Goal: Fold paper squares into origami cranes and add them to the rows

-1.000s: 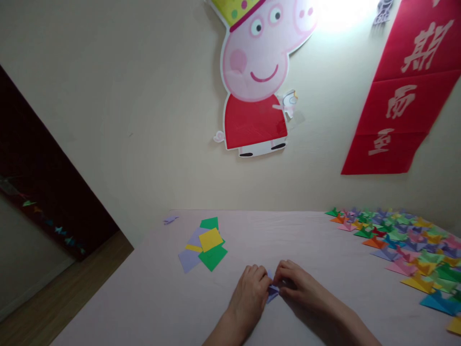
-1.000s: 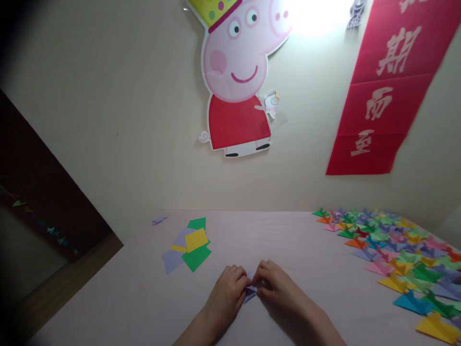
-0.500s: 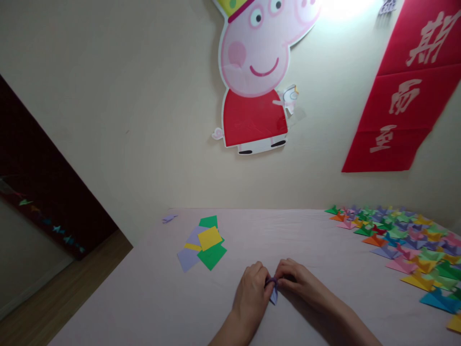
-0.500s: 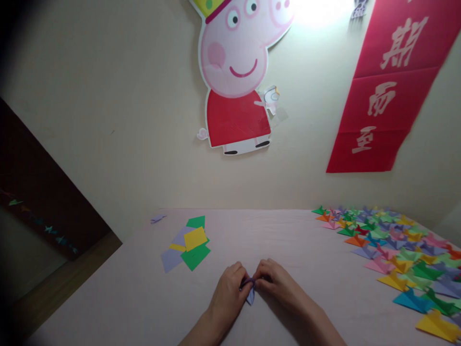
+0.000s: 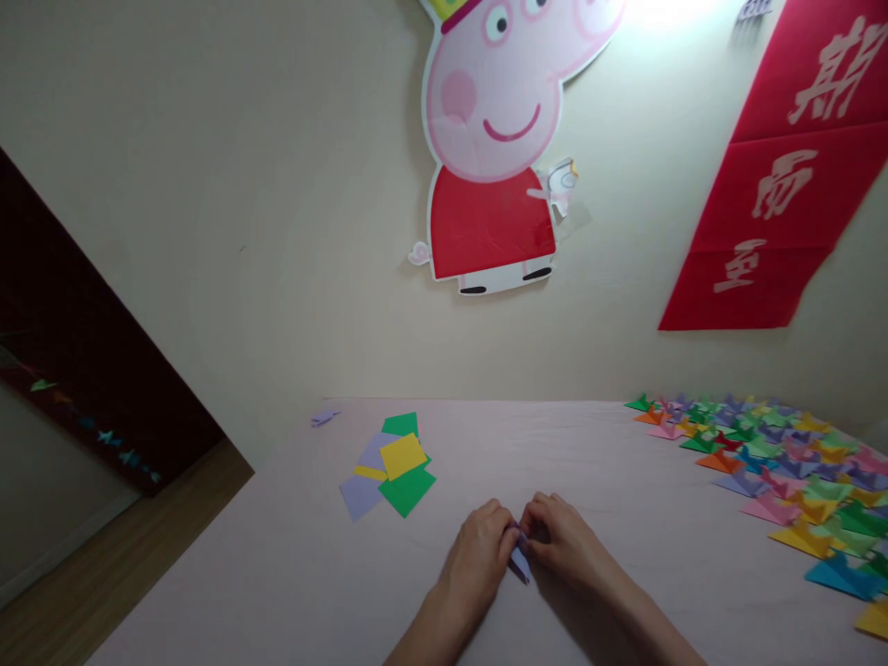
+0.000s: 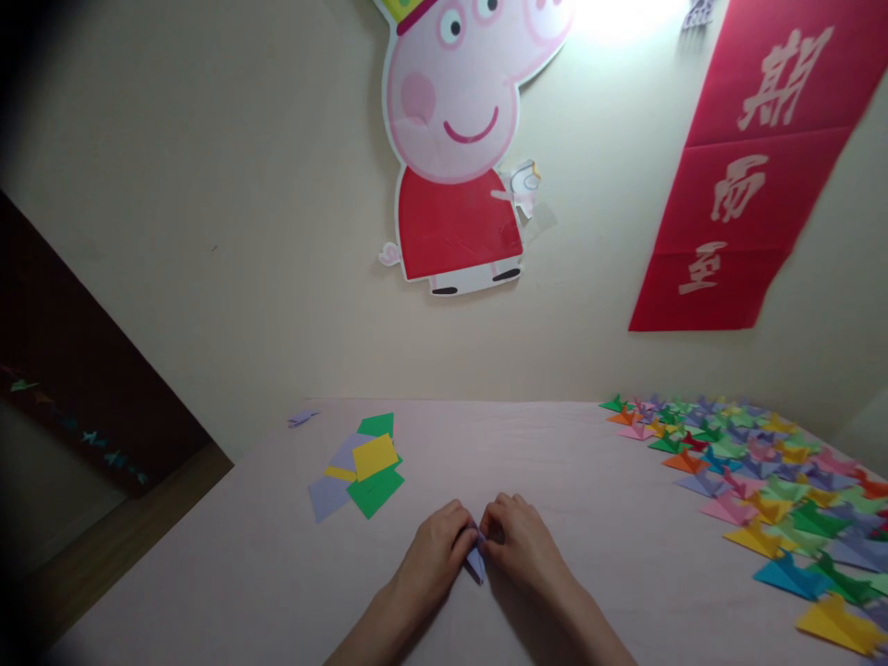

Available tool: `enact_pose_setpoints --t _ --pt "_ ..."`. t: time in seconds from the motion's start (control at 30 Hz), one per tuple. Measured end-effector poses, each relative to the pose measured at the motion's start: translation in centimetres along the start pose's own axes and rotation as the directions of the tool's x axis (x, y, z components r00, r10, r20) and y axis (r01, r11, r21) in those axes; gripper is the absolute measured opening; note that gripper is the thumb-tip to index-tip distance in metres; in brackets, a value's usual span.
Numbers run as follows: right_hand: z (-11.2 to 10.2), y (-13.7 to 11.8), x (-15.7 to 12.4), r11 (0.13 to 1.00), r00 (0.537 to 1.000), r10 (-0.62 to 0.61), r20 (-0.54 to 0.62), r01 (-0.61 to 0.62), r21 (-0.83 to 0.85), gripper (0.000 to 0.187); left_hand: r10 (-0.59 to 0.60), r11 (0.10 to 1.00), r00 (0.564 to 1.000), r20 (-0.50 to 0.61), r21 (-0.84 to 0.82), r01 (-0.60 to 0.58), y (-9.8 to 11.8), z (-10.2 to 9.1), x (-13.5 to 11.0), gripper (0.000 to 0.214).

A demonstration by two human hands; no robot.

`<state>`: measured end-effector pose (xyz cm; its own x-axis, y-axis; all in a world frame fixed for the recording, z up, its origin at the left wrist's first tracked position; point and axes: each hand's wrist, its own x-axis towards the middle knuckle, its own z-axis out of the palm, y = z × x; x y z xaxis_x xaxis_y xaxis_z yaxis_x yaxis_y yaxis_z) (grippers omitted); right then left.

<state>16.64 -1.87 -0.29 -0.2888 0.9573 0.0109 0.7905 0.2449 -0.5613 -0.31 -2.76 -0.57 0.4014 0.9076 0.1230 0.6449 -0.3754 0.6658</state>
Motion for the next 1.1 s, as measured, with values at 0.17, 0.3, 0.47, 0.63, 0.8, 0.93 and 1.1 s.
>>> enact_pose_setpoints --t 0.17,0.3,0.47,0.63,0.8,0.93,1.1 --pt "0.2 0.0 0.3 0.999 0.999 0.044 -0.002 -0.044 0.005 0.011 0.036 0.996 0.999 0.037 -0.079 -0.033 0.0 -0.9 -0.1 0.017" --pt "0.2 -0.1 0.4 0.999 0.999 0.052 -0.010 -0.052 0.013 0.009 0.000 0.994 0.999 0.053 -0.113 0.006 0.3 -1.3 0.0 0.006" --pt "0.2 0.1 0.4 0.998 0.999 0.044 -0.022 -0.044 0.034 0.008 -0.045 0.995 0.998 -0.037 -0.089 0.041 0.2 -0.3 0.4 0.006" --pt "0.3 0.5 0.4 0.996 0.999 0.020 -0.037 -0.016 0.090 0.006 -0.050 0.994 0.996 -0.075 -0.100 0.042 0.1 0.1 0.4 0.011" --pt "0.2 0.6 0.4 0.988 0.998 0.005 -0.069 0.006 0.156 0.011 -0.067 0.977 0.989 -0.128 -0.208 0.039 0.3 0.1 0.2 0.011" --pt "0.2 0.4 0.3 0.938 0.980 0.038 -0.196 0.033 0.345 0.015 -0.268 0.867 0.945 -0.186 -0.474 0.153 -0.1 0.6 0.5 0.026" --pt "0.6 -0.3 0.2 0.867 0.946 0.063 -0.318 0.107 0.487 0.018 -0.393 0.348 0.905 0.163 -0.885 0.310 1.1 0.8 0.7 0.046"
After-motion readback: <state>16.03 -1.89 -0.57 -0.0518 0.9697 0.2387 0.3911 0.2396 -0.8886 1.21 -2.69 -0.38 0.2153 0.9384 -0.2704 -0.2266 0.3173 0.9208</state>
